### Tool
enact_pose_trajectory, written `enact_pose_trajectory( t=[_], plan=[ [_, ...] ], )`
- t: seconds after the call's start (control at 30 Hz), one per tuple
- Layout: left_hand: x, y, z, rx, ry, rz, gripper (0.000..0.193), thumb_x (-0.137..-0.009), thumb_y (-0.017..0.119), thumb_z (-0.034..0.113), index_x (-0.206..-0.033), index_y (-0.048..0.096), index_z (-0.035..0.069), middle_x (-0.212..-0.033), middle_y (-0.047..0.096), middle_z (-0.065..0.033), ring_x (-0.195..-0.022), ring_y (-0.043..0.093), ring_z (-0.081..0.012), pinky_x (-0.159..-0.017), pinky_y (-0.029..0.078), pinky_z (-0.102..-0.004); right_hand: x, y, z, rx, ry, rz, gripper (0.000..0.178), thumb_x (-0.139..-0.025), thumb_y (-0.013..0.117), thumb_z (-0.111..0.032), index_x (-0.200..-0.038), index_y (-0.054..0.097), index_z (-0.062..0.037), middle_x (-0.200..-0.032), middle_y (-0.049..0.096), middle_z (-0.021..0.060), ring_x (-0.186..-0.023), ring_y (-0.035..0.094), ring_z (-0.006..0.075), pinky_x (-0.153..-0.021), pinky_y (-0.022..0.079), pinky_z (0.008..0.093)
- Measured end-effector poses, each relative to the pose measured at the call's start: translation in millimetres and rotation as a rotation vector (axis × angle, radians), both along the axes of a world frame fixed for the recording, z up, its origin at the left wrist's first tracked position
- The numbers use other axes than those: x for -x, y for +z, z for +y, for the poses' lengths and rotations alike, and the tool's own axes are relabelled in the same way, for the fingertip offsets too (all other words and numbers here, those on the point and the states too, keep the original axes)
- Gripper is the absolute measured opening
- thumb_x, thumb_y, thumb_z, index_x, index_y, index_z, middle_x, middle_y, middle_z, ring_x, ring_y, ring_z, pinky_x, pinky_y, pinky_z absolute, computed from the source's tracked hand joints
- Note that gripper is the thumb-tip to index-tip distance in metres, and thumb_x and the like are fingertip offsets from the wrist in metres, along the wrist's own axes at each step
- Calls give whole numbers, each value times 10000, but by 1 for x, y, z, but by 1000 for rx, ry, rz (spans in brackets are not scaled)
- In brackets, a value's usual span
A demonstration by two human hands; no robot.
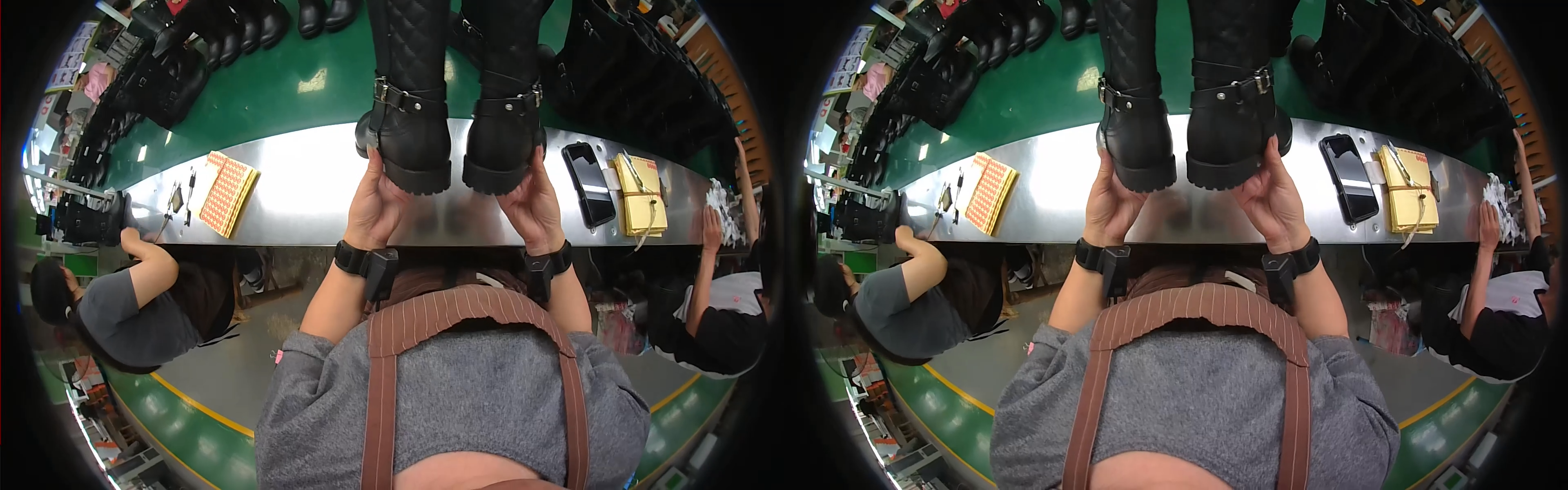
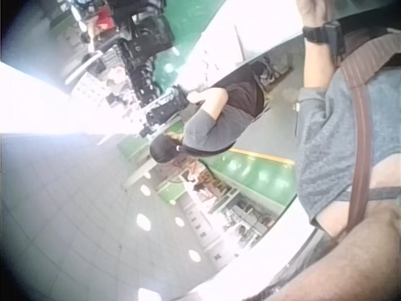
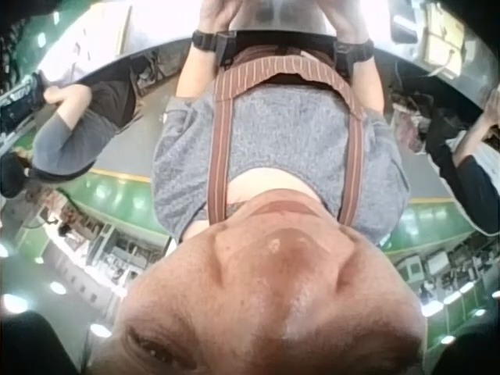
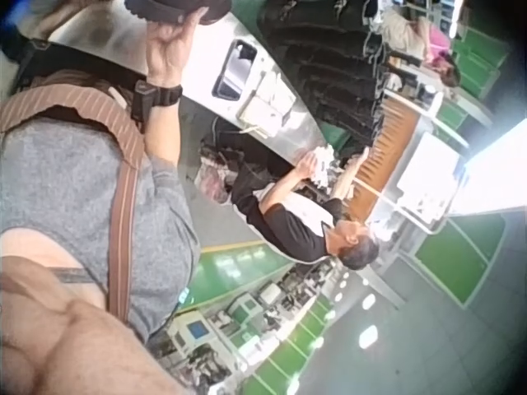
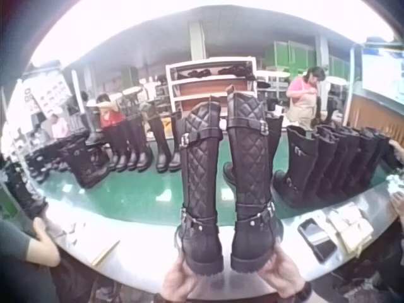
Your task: The recorder is inspecting and cleaning pairs of black boots at a factory assembly line.
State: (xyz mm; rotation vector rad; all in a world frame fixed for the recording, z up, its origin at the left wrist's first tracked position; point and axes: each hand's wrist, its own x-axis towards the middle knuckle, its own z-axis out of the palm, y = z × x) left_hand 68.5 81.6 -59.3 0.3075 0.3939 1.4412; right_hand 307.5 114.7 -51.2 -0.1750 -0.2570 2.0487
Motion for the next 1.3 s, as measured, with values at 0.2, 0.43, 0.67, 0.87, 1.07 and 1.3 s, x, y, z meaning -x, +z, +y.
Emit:
enact_pose_trajectory(
  t=[0.2,0.43,0.67,0.87,1.07,1.3],
  plan=[
    [-1,-4,-5,27,64,24,536,-962,508,411,-1378,384,97,-1355,517,-74,-1210,521,-206,-986,427,-352,6,0,-3,48,-91,-279,452,-980,500,-359,-1343,429,-100,-1350,511,94,-1226,513,249,-1039,437,392],
    [-2,-3,-6,17,104,59,500,-964,516,396,-1356,411,105,-1333,534,-62,-1202,521,-194,-981,428,-352,9,4,-4,4,-146,-337,489,-969,525,-361,-1343,414,-66,-1326,519,113,-1211,521,250,-1014,450,386],
    [-5,-7,-5,29,146,28,490,-961,524,384,-1351,421,106,-1334,533,-61,-1206,519,-198,-1025,412,-373,11,1,-3,10,-166,-393,495,-961,545,-357,-1321,421,-41,-1307,518,123,-1165,550,250,-1002,468,377],
    [-6,-4,-4,35,174,26,532,-965,507,382,-1372,385,61,-1373,494,-106,-1263,475,-246,-1068,390,-394,12,1,-4,22,-185,-397,492,-960,548,-352,-1320,422,-42,-1288,524,131,-1160,548,251,-999,470,369],
    [-7,-8,-3,41,213,73,541,-961,507,405,-1360,399,56,-1357,508,-101,-1216,506,-226,-1019,417,-378,10,-2,-2,6,-196,-395,488,-966,532,-366,-1321,429,-47,-1278,537,124,-1150,550,243,-986,471,360],
    [-3,-13,-7,-42,181,35,531,-976,521,296,-1432,290,154,-1403,454,-74,-1287,446,-240,-1071,371,-430,19,-3,-5,-64,-202,-410,466,-974,501,-416,-1256,544,-47,-1180,636,69,-1009,617,183,-861,495,331]
  ],
)
